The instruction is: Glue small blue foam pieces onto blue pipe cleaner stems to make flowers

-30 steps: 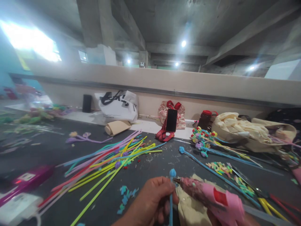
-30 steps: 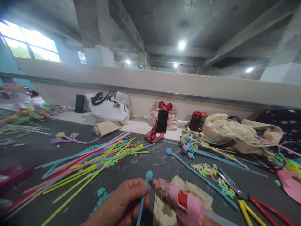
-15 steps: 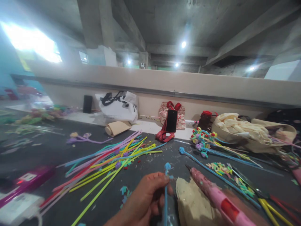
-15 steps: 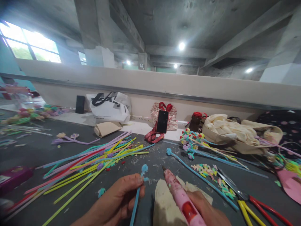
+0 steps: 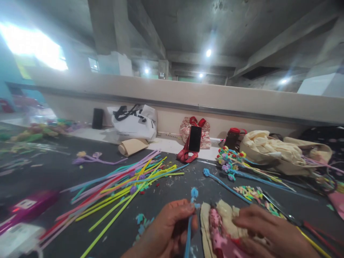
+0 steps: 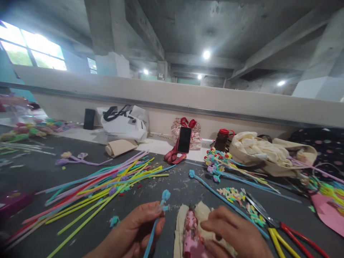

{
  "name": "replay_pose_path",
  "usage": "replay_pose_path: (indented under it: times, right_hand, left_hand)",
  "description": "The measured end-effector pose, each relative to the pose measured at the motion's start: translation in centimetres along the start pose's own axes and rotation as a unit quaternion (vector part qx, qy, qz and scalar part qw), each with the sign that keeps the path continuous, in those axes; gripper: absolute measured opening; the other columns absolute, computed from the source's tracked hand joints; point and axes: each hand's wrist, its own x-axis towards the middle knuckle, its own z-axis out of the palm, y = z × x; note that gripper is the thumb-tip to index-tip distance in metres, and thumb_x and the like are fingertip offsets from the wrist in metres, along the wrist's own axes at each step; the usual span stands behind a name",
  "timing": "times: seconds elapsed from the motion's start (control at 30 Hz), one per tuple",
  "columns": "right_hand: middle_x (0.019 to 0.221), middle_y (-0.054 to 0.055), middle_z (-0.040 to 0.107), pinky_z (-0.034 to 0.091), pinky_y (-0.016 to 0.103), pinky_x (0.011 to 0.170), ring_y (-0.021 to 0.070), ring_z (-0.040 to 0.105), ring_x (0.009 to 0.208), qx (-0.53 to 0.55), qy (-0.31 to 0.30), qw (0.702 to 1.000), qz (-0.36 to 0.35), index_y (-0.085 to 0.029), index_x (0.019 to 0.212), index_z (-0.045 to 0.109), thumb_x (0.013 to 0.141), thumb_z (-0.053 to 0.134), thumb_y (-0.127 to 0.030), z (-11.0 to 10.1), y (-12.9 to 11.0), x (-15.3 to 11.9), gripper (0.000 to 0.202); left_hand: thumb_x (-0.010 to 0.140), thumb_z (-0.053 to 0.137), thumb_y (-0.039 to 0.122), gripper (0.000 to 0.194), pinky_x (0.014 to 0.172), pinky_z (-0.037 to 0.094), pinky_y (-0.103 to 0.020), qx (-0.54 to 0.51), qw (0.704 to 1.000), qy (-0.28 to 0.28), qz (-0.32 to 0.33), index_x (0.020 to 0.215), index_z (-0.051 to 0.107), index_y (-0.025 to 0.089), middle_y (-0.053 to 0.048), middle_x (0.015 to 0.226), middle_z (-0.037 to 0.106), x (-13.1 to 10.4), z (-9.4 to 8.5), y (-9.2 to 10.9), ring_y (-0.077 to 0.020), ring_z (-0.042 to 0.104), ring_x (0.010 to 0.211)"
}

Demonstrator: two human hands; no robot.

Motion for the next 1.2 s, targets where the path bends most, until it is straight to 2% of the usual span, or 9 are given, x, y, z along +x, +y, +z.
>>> replay_pose_path:
  times: [0.1,0.2,0.37,0.5,0.6,0.7,0.9,1.07,1.2]
  right_hand:
    - [0.072,0.000,0.063,0.047,0.016,0.055,0.0116,0.060,0.065,0.083,0.015,0.996,0.023,-0.023,0.085,0.058,0.081,0.051,-0.017,-0.8,-1.5,2.1,0.010]
    - [0.069,0.001,0.060,0.045,0.018,0.053,0.0111,0.057,0.061,0.138,0.023,0.990,0.027,-0.020,0.083,0.058,0.080,0.052,-0.016,0.3,-2.4,3.7,0.007]
    - [0.074,0.003,0.059,0.044,0.017,0.053,0.0106,0.057,0.063,0.166,0.061,0.984,-0.001,-0.018,0.088,0.057,0.079,0.052,-0.013,2.6,-2.6,4.3,0.012]
    - [0.075,0.003,0.062,0.045,0.016,0.056,0.0105,0.059,0.067,0.126,0.078,0.988,-0.039,-0.018,0.083,0.057,0.079,0.052,-0.011,3.2,-2.4,4.2,0.010]
    - [0.069,0.001,0.062,0.043,0.017,0.052,0.0106,0.058,0.062,0.089,0.073,0.993,-0.034,-0.019,0.079,0.056,0.080,0.052,-0.013,3.2,-2.3,4.2,0.008]
    - [0.067,0.000,0.060,0.042,0.017,0.051,0.0102,0.056,0.059,0.119,0.052,0.992,-0.003,-0.019,0.077,0.055,0.079,0.051,-0.013,2.5,-2.1,4.1,0.007]
    - [0.067,0.001,0.058,0.042,0.022,0.056,0.0123,0.055,0.062,0.174,0.001,0.981,0.086,-0.018,0.070,0.055,0.081,0.049,-0.017,1.1,-0.9,3.8,0.013]
    - [0.068,0.000,0.059,0.042,0.022,0.058,0.0115,0.055,0.064,0.194,-0.020,0.980,0.041,-0.018,0.075,0.057,0.081,0.050,-0.015,1.1,-0.5,3.6,0.010]
    - [0.073,0.002,0.060,0.042,0.022,0.059,0.0119,0.056,0.069,0.178,-0.024,0.984,0.004,-0.018,0.077,0.059,0.081,0.051,-0.016,1.3,-0.7,3.6,0.009]
  left_hand:
    - [0.065,0.061,0.025,0.016,0.028,0.026,-0.012,0.006,0.998,-0.061,-0.027,0.060,0.055,0.012,0.001,0.045,0.055,0.2,0.3,-0.4,-0.0033,0.041,0.028]
    - [0.067,0.060,0.029,0.021,0.028,0.024,-0.012,0.001,0.995,-0.096,-0.031,0.058,0.054,0.011,0.001,0.045,0.053,0.1,0.7,-0.7,-0.0019,0.037,0.027]
    - [0.062,0.064,0.029,0.022,0.034,0.030,-0.012,-0.002,0.997,-0.081,-0.018,0.054,0.054,0.011,0.001,0.046,0.052,0.3,0.6,-0.8,-0.0029,0.043,0.034]
    - [0.057,0.066,0.032,0.023,0.034,0.029,-0.014,0.023,0.995,-0.085,-0.044,0.057,0.055,0.012,0.001,0.042,0.052,1.0,-0.1,-1.2,-0.0042,0.042,0.033]
    - [0.056,0.066,0.036,0.027,0.031,0.024,-0.014,0.036,0.995,-0.081,-0.055,0.056,0.055,0.012,0.002,0.040,0.051,1.2,-0.2,-1.4,-0.0038,0.039,0.030]
    - [0.054,0.067,0.039,0.030,0.029,0.024,-0.014,0.048,0.995,-0.074,-0.054,0.051,0.054,0.011,0.001,0.040,0.051,1.2,-0.1,-1.3,-0.0036,0.040,0.029]
    - [0.057,0.062,0.027,0.018,0.028,0.025,-0.014,0.090,0.992,-0.028,-0.089,0.056,0.058,0.010,-0.001,0.040,0.056,0.9,0.0,-1.2,-0.0052,0.041,0.027]
    - [0.061,0.061,0.025,0.016,0.026,0.023,-0.013,0.121,0.987,-0.007,-0.109,0.061,0.061,0.009,-0.002,0.040,0.057,0.2,0.6,-1.1,-0.0039,0.039,0.025]
    - [0.059,0.062,0.028,0.020,0.024,0.015,-0.014,0.155,0.981,0.010,-0.118,0.061,0.062,0.008,0.000,0.037,0.055,0.0,0.9,-1.0,-0.0023,0.031,0.021]
